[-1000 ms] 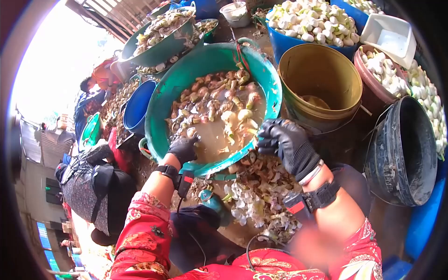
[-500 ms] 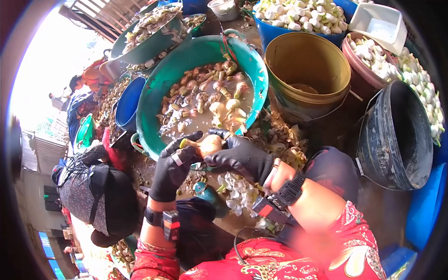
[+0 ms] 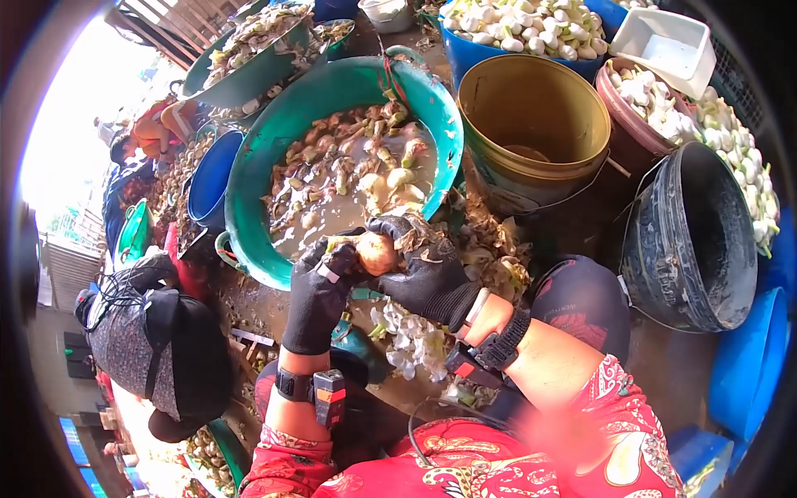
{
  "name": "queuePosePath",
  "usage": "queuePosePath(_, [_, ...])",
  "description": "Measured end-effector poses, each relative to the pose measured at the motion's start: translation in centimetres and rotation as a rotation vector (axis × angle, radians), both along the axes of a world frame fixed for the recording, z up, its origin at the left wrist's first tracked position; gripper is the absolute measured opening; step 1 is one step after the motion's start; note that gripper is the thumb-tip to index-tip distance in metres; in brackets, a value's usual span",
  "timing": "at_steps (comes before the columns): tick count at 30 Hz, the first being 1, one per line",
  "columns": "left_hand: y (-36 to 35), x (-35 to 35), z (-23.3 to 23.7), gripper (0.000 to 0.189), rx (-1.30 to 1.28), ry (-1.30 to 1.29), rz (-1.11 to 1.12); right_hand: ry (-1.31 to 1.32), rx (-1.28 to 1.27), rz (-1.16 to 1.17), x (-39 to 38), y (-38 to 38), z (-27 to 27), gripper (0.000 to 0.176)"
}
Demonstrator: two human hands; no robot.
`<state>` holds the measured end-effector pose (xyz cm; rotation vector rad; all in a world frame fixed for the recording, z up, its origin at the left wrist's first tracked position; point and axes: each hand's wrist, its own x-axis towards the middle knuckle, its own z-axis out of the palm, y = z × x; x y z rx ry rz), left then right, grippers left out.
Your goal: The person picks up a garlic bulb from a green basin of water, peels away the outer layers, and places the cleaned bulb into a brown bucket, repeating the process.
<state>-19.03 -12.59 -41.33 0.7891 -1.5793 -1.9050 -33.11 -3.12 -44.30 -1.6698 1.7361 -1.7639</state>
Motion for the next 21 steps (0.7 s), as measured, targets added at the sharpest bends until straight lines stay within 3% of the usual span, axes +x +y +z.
queuePosePath(2, [0.1, 0.2, -0.1, 0.028, 0.012, 0.003, -0.02, -0.013, 0.005, -0.016, 0.3, 0.2, -0.3, 0.055])
queuePosePath(4, [0.1, 0.3, -0.2, 0.026, -0.201, 0.041, -0.032, -0.407, 0.117, 0.13, 0.6, 0.2, -1.1, 0.057])
queuePosePath(5, [0.0, 0.4, -0.2, 0.026, -0.202, 0.043, -0.031, -0.405, 0.116, 0.131, 0.6, 0.2, -1.0, 0.057])
queuePosePath(7, [0.0, 0.7, -0.1, 0.024, -0.197, -0.023, -0.024, -0.901, 0.18, 0.313, 0.5, 0.3, -0.8, 0.061])
queuePosePath(10, [0.1, 0.6, 0.2, 0.018, -0.189, -0.01, -0.003, -0.855, 0.235, 0.362, -0.4, 0.4, -0.6, 0.063])
queuePosePath(13, [-1.3, 1.0, -3.1, 0.011, -0.27, -0.003, 0.031, -0.859, 0.237, 0.371, -0.4, 0.4, -0.5, 0.062])
queuePosePath(15, [-0.3, 0.6, -0.9, 0.013, -0.16, -0.016, -0.004, -0.867, 0.242, 0.383, -0.4, 0.5, -0.5, 0.06])
queuePosePath(17, [0.1, 0.4, 0.1, 0.018, -0.05, -0.028, -0.044, -1.077, 0.245, 0.481, -0.5, 0.6, 0.0, 0.052])
queuePosePath(19, [0.1, 0.5, 0.3, 0.01, 0.101, -0.078, 0.011, -1.08, 0.266, 0.432, -0.6, 0.6, 0.5, 0.042])
queuePosePath(21, [0.1, 0.5, 0.1, 0.011, -0.012, -0.155, 0.013, -1.085, 0.29, 0.387, -0.8, 0.4, -0.4, 0.033])
